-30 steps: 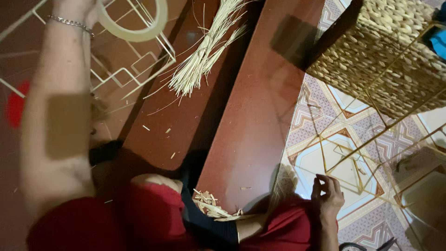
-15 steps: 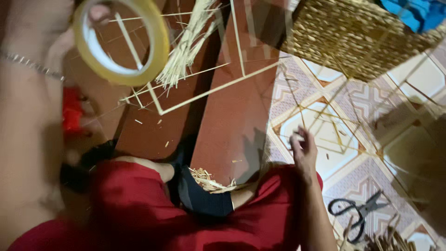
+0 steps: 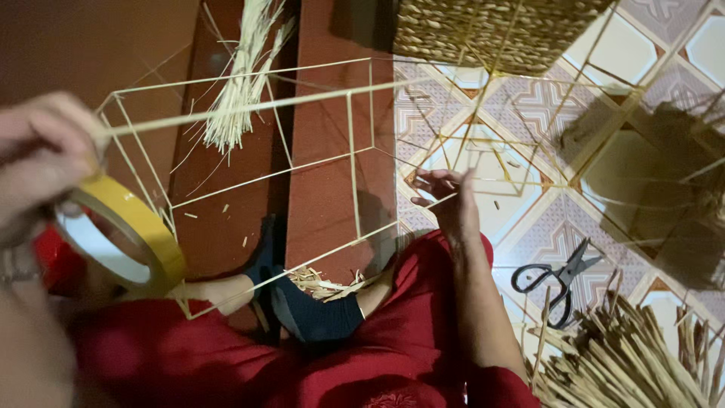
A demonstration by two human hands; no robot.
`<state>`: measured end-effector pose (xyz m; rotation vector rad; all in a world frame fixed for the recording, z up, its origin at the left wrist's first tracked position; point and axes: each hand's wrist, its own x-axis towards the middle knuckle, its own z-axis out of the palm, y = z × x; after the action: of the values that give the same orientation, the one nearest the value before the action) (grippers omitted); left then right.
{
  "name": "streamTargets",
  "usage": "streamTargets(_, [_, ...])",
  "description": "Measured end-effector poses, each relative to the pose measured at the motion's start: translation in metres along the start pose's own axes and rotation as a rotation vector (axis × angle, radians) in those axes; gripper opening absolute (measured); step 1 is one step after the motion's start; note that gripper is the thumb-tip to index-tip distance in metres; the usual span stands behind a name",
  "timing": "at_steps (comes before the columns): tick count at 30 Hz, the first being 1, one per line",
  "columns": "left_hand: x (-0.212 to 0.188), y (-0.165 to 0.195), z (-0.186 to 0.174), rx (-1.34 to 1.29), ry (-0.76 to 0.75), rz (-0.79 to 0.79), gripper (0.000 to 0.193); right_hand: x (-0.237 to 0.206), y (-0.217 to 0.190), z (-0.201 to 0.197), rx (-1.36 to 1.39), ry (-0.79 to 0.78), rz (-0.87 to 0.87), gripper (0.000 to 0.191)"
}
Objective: The person sits on the floor and assembles a rectangular bamboo frame by wrapping joints with yellow tape. They repeatedly measure, cut, and secure bamboo strips to the frame using tape, occasionally adjusting the frame's position.
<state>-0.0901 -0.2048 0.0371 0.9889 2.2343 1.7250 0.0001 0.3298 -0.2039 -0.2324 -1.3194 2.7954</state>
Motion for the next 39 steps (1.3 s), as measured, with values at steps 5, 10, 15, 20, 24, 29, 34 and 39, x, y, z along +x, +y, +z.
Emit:
streamTargets(5, [-0.021,0.000,0.027,0.478,-0.204,-0.047,0.013,0.001,0.012,-0.034,-0.398,0.112,0.099,0.035])
streamTargets(10, [-0.024,-0.025,0.084,0.728,-0.275,-0.364,0.020,0.011,0.007,-0.063,-0.736,0.075,0.211,0.029])
streamTargets(15, [-0.040,-0.052,0.107,0.888,-0.189,-0.409,0.020,0.018,0.009,-0.067,-0.774,-0.029,0.192,0.039])
streamTargets(20, [-0.065,-0.081,0.105,0.703,-0.098,-0.309,0.013,0.013,0.023,-0.063,-0.760,0.161,0.044,0.023])
streamTargets(24, [-0.073,-0.096,0.101,0.778,-0.002,-0.298,0.013,0.005,0.029,-0.069,-0.722,0.266,-0.175,0.006])
streamTargets(29, [-0.072,-0.098,0.091,0.678,0.111,-0.414,0.004,-0.003,0.022,-0.076,-0.501,0.189,-0.212,0.009])
streamTargets(34, [-0.079,-0.107,0.095,0.575,0.120,-0.433,0.003,-0.010,0.015,-0.080,-0.425,0.197,-0.066,0.018])
streamTargets(39, [-0.091,-0.116,0.106,0.523,0.053,-0.324,0.004,-0.006,0.023,-0.079,-0.720,0.250,-0.102,0.017])
